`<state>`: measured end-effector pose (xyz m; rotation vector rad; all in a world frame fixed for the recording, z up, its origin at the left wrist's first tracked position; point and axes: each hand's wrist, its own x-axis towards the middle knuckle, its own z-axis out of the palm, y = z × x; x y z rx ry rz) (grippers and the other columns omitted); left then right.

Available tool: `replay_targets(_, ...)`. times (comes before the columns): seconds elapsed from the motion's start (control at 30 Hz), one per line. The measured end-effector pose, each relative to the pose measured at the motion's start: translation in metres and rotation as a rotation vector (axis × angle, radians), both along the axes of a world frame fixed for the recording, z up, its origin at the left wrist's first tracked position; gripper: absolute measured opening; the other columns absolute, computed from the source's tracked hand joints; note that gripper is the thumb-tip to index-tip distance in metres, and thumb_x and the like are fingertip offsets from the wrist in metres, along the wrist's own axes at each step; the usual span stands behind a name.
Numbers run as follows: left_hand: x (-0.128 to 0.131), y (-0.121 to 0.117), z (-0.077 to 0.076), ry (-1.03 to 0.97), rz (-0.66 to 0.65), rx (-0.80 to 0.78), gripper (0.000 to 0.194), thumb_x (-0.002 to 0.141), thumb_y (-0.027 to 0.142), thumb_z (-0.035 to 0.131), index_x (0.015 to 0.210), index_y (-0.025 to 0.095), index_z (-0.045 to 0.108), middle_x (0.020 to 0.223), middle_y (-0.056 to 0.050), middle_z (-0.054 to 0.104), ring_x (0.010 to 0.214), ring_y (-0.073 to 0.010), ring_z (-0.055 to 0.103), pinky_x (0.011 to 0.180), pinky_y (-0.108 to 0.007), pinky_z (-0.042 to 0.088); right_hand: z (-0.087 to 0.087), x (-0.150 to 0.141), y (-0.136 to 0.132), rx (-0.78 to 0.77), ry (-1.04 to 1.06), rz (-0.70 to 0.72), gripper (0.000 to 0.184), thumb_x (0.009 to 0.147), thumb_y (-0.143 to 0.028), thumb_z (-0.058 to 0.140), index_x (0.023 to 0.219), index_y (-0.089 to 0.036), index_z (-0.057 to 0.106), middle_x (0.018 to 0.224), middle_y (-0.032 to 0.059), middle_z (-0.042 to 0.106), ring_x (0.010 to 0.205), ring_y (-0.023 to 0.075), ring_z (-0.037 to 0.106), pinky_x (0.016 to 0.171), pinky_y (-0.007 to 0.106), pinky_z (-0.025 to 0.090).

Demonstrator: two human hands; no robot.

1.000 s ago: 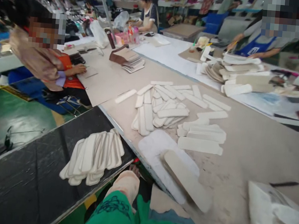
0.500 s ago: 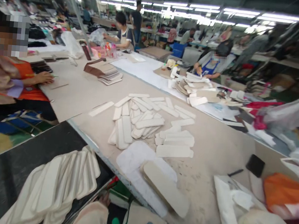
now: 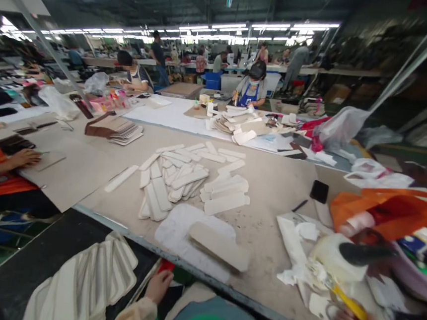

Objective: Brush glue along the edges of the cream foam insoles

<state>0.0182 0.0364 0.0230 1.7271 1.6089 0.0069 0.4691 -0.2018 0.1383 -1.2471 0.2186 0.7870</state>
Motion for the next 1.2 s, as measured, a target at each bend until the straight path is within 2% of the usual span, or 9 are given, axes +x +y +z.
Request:
replay_targets(0.1,0.006,0.021,0.026,-0.080,0.065,0.095,0.040,0.079,0.049,0.044,0.084,0.019,0.069,0.077,-0.004,0.071,0.082,-0.0218,0.066,0.074,-0.029,0.050,0.012,-0.020,0.008,0.083,0.155,-0.069,0.021,0.056,-0.037,0.072,0.067,-0.024,0.059,0.064,-0.0005,0.040,0.047,0.0080,0.041,0.036,0.021,0.044)
replay_targets(0.23,0.029,0.058,0.050,-0.159,0.108,0.188,0.049,0.078,0.054,0.045,0.095,0.014,0.068,0.079,-0.006,0.071,0.079,-0.0212,0.066,0.069,-0.029,0.050,0.008,-0.037,0.015,0.147,0.141,-0.032,0.020,0.059,-0.034,0.072,0.070,-0.023,0.060,0.061,-0.0022,0.046,0.048,0.0070,0.043,0.041,0.017,0.045)
replay_targets(0.33,0.054,0.083,0.060,-0.180,0.078,0.229,0.046,0.079,0.050,0.046,0.098,0.014,0.067,0.082,-0.007,0.071,0.080,-0.0197,0.066,0.072,-0.029,0.049,0.001,-0.051,0.025,0.190,0.107,0.029,0.023,0.062,-0.037,0.073,0.078,-0.022,0.065,0.061,-0.0017,0.052,0.049,0.0065,0.045,0.045,0.015,0.044)
replay_targets(0.5,0.092,0.115,0.069,-0.110,-0.076,0.254,0.033,0.077,0.039,0.056,0.097,0.015,0.068,0.087,-0.006,0.070,0.085,-0.0185,0.064,0.080,-0.028,0.045,-0.003,-0.080,0.058,0.242,0.049,0.121,0.031,0.064,-0.038,0.077,0.087,-0.018,0.070,0.062,0.0007,0.059,0.054,0.0083,0.052,0.047,0.015,0.045)
replay_targets(0.63,0.107,0.128,0.071,-0.029,-0.204,0.213,0.028,0.074,0.033,0.060,0.094,0.015,0.069,0.084,-0.007,0.070,0.082,-0.0197,0.063,0.075,-0.029,0.043,-0.002,-0.107,0.089,0.241,0.003,0.215,0.031,0.069,-0.040,0.074,0.091,-0.018,0.070,0.066,0.0033,0.065,0.056,0.0105,0.057,0.050,0.018,0.047)
replay_targets(0.8,0.108,0.136,0.066,0.019,-0.276,0.139,0.021,0.076,0.030,0.059,0.088,0.015,0.069,0.080,-0.007,0.071,0.080,-0.0195,0.063,0.070,-0.028,0.041,-0.003,-0.135,0.133,0.168,-0.038,0.345,0.035,0.071,-0.043,0.073,0.094,-0.018,0.068,0.067,0.0037,0.068,0.054,0.0117,0.060,0.053,0.021,0.049)
replay_targets(1.03,0.103,0.144,0.054,-0.022,-0.275,0.049,0.019,0.078,0.030,0.057,0.080,0.015,0.069,0.078,-0.007,0.071,0.079,-0.0178,0.064,0.071,-0.026,0.041,-0.013,-0.163,0.196,0.021,-0.150,0.528,0.036,0.072,-0.047,0.069,0.092,-0.017,0.067,0.065,0.0017,0.068,0.054,0.0126,0.062,0.056,0.023,0.052)
replay_targets(1.2,0.102,0.142,0.039,-0.074,-0.201,-0.040,0.015,0.074,0.024,0.058,0.077,0.016,0.070,0.069,-0.004,0.070,0.073,-0.0159,0.064,0.066,-0.024,0.041,-0.019,-0.176,0.220,-0.042,-0.269,0.639,0.032,0.077,-0.045,0.063,0.093,-0.018,0.066,0.068,0.0016,0.068,0.059,0.0149,0.065,0.058,0.025,0.053)
